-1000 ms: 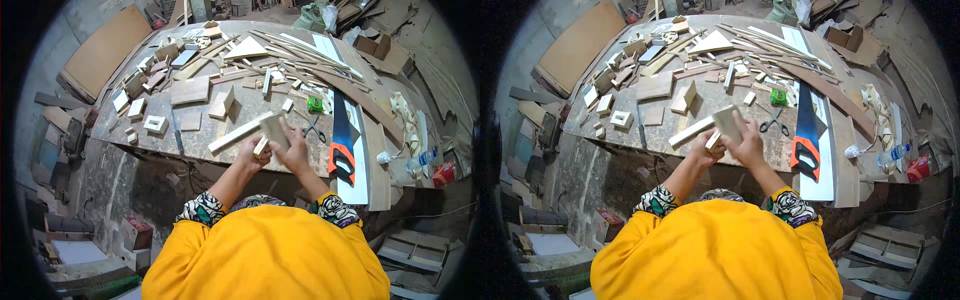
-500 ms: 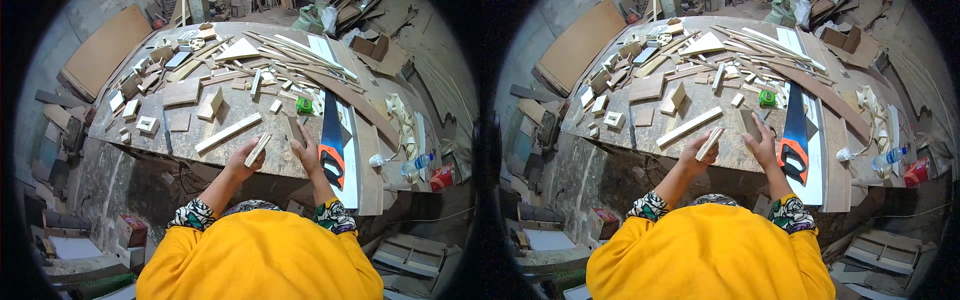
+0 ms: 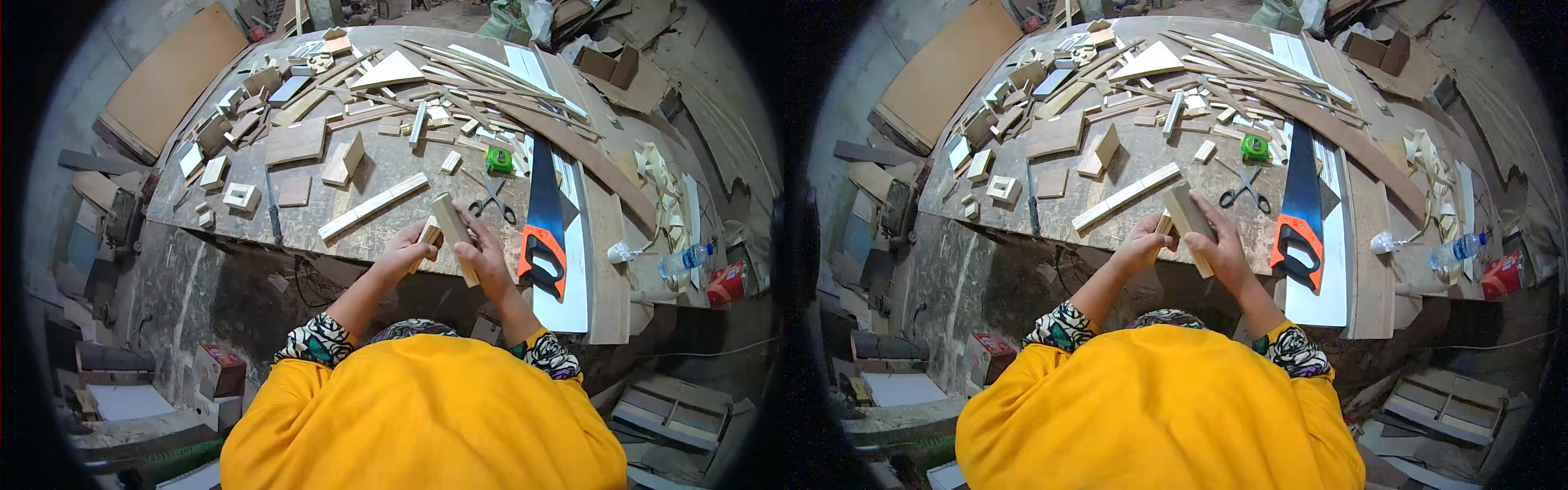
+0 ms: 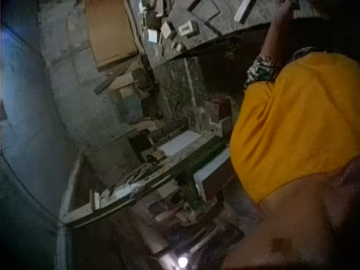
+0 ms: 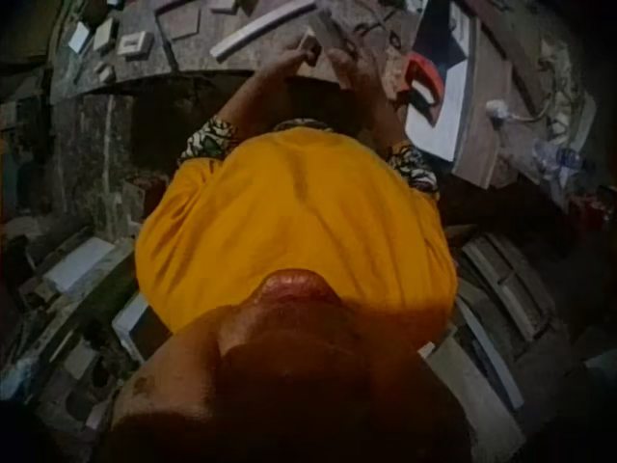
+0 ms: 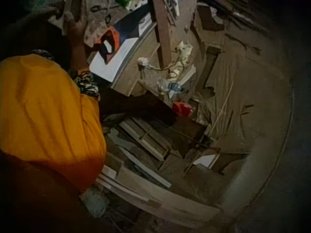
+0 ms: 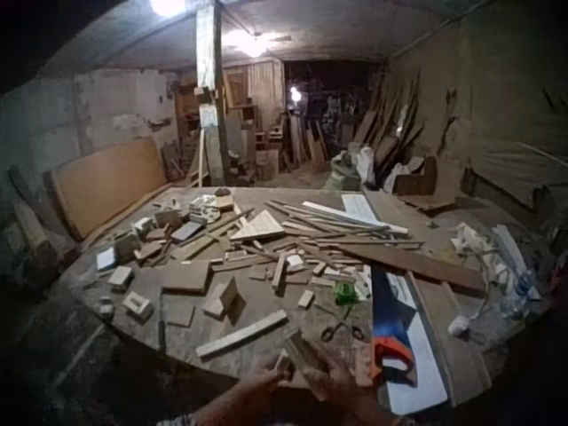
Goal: The person cuts small wooden pieces using a hand saw and then trims them with scissors. They repeatedly pick up wood pieces, saw them on a workbench, and use scissors to refine the edges. The person also stacks the cut pieces on the table.
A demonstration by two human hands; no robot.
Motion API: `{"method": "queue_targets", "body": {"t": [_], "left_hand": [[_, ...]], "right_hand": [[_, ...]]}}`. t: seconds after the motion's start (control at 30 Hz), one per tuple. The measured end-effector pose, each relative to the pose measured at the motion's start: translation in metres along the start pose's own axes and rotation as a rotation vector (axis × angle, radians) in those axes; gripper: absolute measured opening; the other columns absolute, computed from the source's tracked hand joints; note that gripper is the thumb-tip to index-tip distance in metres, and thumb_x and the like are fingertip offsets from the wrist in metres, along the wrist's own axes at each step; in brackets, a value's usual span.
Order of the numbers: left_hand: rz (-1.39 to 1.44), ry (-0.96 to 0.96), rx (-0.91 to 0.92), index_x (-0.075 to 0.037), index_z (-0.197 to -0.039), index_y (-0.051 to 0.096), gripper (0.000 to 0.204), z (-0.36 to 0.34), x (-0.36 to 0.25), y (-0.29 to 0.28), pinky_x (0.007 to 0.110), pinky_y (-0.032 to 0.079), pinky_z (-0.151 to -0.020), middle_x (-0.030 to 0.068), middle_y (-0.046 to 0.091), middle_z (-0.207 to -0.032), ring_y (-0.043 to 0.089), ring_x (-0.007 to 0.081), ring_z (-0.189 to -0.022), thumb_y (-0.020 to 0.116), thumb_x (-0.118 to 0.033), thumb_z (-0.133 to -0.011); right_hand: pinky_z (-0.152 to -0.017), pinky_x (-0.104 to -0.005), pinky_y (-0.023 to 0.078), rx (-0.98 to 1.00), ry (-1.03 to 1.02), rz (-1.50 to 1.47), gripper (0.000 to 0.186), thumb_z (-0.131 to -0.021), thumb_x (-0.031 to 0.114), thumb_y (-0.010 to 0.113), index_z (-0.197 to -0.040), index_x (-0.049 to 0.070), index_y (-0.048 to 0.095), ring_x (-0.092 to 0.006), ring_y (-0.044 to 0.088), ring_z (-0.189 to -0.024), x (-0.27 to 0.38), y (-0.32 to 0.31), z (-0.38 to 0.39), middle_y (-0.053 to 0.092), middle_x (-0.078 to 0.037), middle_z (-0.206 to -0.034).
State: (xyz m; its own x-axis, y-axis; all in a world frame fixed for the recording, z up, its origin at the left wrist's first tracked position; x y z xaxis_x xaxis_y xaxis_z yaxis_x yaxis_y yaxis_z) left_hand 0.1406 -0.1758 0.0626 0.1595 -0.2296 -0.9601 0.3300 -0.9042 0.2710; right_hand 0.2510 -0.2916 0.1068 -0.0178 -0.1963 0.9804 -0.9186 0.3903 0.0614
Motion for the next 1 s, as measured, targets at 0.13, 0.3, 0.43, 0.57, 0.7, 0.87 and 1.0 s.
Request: {"method": "queue_targets", "body": {"t": [0.13,0.3,0.43,0.57,0.7,0.87,1.0], "left_hand": [[-0.124,-0.032,-0.046,-0.004,-0.101,0.058,0.029,0.006,-0.003,0.004,0.025,0.044,-0.062,0.0,0.056,-0.078,0.052,0.01,-0.069,0.058,-0.014,-0.074],[-0.368,0.196,-0.169,-0.002,-0.099,0.064,0.024,0.011,-0.026,0.022,0.031,0.05,-0.074,0.005,0.068,-0.091,0.063,0.0142,-0.083,0.065,-0.005,-0.075],[-0.464,0.125,-0.149,-0.004,-0.098,0.065,0.024,0.011,-0.022,0.021,0.03,0.05,-0.073,0.0064,0.067,-0.09,0.063,0.0126,-0.082,0.067,-0.009,-0.074],[-0.377,0.253,-0.204,-0.005,-0.093,0.066,0.019,0.005,-0.015,0.014,0.03,0.051,-0.069,0.0048,0.065,-0.079,0.062,0.011,-0.075,0.065,-0.013,-0.075],[-0.304,0.069,-0.144,-0.005,-0.086,0.064,0.012,0.012,0.002,0.024,0.028,0.046,-0.058,0.0018,0.06,-0.071,0.056,0.0099,-0.066,0.066,-0.01,-0.075],[-0.011,-0.072,-0.105,-0.006,-0.092,0.06,0.013,0.015,0.006,0.028,0.025,0.044,-0.056,-0.0007,0.059,-0.076,0.056,0.009,-0.071,0.064,-0.008,-0.079],[-0.152,-0.125,-0.105,-0.006,-0.088,0.058,0.015,0.025,0.001,0.049,0.024,0.038,-0.048,0.0005,0.055,-0.067,0.05,0.0079,-0.055,0.064,-0.012,-0.076]], "right_hand": [[-0.096,-0.0359,0.04,-0.037,-0.184,0.418,0.076,-0.074,0.038,0.069,-0.138,0.008,0.043,-0.0282,0.051,-0.113,0.01,0.011,0.009,0.05,-0.018,-0.121],[-0.084,-0.0378,0.047,-0.025,-0.254,0.627,0.075,-0.07,0.037,0.071,-0.138,0.015,0.045,-0.0319,0.058,-0.095,0.036,0.024,0.015,0.052,-0.017,-0.108],[-0.082,-0.0375,0.048,-0.16,-0.163,0.606,0.079,-0.069,0.04,0.07,-0.139,0.014,0.044,-0.0324,0.058,-0.092,0.022,0.019,0.003,0.051,-0.017,-0.102],[-0.078,-0.0399,0.049,-0.129,-0.349,0.667,0.08,-0.067,0.042,0.071,-0.139,0.018,0.044,-0.0334,0.058,-0.088,0.028,0.037,0.016,0.05,-0.017,-0.101],[-0.077,-0.0402,0.049,-0.202,-0.16,0.788,0.079,-0.067,0.042,0.071,-0.138,0.019,0.045,-0.034,0.057,-0.088,0.019,-0.001,-0.015,0.05,-0.017,-0.099],[-0.083,-0.0394,0.047,-0.122,-0.314,0.548,0.078,-0.069,0.041,0.07,-0.139,0.018,0.044,-0.0333,0.056,-0.094,0.032,0.003,0.012,0.05,-0.017,-0.101],[-0.082,-0.0391,0.047,-0.177,-0.394,0.66,0.08,-0.067,0.037,0.072,-0.139,0.018,0.044,-0.0315,0.057,-0.092,0.026,0.002,0.022,0.051,-0.017,-0.102]]}}
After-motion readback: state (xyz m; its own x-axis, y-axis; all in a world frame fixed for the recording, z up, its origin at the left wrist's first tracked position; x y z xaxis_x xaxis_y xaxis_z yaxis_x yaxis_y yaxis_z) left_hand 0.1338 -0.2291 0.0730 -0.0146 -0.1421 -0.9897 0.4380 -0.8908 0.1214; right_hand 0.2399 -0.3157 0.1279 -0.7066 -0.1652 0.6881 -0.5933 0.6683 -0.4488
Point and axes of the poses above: each hand's wrist, its own z-axis away from the middle knuckle, its own y-axis out of the palm, x = y × z, the point moved 4 cm from there along -z, towards the middle knuckle
